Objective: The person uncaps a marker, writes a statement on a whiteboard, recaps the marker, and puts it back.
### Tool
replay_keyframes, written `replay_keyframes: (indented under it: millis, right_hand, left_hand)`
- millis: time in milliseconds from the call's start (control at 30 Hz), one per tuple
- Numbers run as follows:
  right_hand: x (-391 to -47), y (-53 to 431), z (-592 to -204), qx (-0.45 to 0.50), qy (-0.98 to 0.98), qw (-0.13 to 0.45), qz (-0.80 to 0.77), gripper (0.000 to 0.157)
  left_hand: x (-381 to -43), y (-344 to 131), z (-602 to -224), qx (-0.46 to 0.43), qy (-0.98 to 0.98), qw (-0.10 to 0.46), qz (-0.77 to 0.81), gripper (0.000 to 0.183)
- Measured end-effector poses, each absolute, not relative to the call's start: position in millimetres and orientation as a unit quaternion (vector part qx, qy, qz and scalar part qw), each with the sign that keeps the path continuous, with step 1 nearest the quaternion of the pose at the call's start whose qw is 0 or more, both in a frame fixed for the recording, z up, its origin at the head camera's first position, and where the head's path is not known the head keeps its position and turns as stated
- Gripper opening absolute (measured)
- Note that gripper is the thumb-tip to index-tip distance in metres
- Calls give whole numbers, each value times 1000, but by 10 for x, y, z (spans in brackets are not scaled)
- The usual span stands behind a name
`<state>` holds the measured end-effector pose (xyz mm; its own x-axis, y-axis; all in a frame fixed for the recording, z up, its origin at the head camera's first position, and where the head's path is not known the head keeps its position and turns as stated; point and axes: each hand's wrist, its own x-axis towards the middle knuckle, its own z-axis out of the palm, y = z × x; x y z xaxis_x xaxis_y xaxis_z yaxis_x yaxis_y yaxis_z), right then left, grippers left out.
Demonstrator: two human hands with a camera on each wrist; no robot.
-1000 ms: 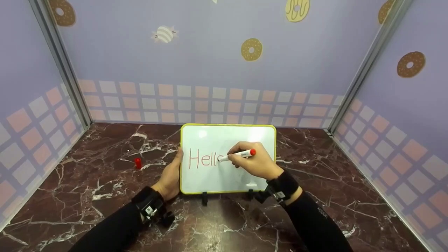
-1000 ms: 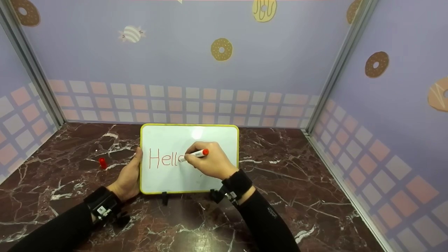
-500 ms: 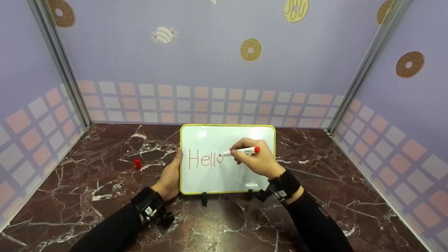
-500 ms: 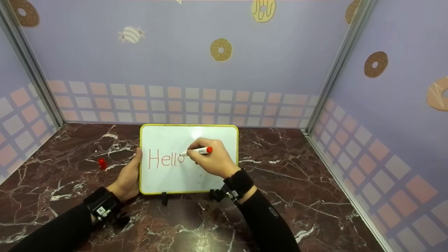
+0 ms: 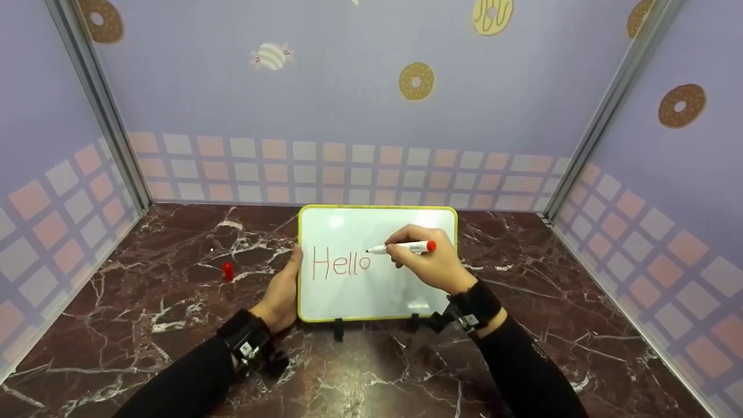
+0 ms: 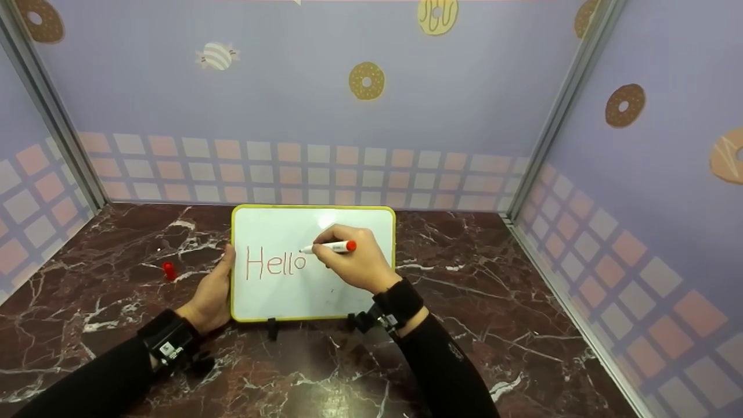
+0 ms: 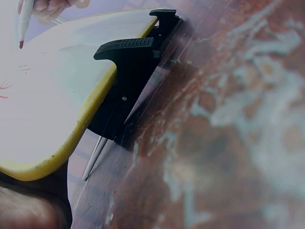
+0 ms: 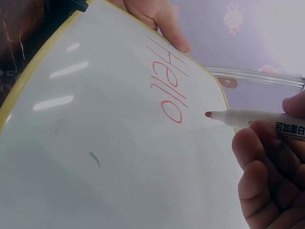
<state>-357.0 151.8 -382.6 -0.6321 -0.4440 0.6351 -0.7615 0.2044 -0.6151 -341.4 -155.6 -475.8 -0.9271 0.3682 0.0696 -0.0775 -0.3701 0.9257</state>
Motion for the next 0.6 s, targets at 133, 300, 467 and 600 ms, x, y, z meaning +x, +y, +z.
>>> replay_keyframes:
  millis: [133,300,467,600]
  right_hand:
    - [-3571,1526,-3826,399,-760,166,486,4]
    - [-3563,1540,-3830,397,-764,174,478,5]
    - [-3554,1575,-3840,389,-763,171,487,5]
    - [-3554,1625,-3858,384,-761,170,494,4]
  left_hand:
    - [-3405,-1562,-4758,130,545,134,817,83]
    - [-3409,-1568,-4761,134,545,129,817,83]
    - [-3407,-1555,-4749,127,541,133,821,82]
    - [-3406,-1549,-4745,122,546,132,818,83]
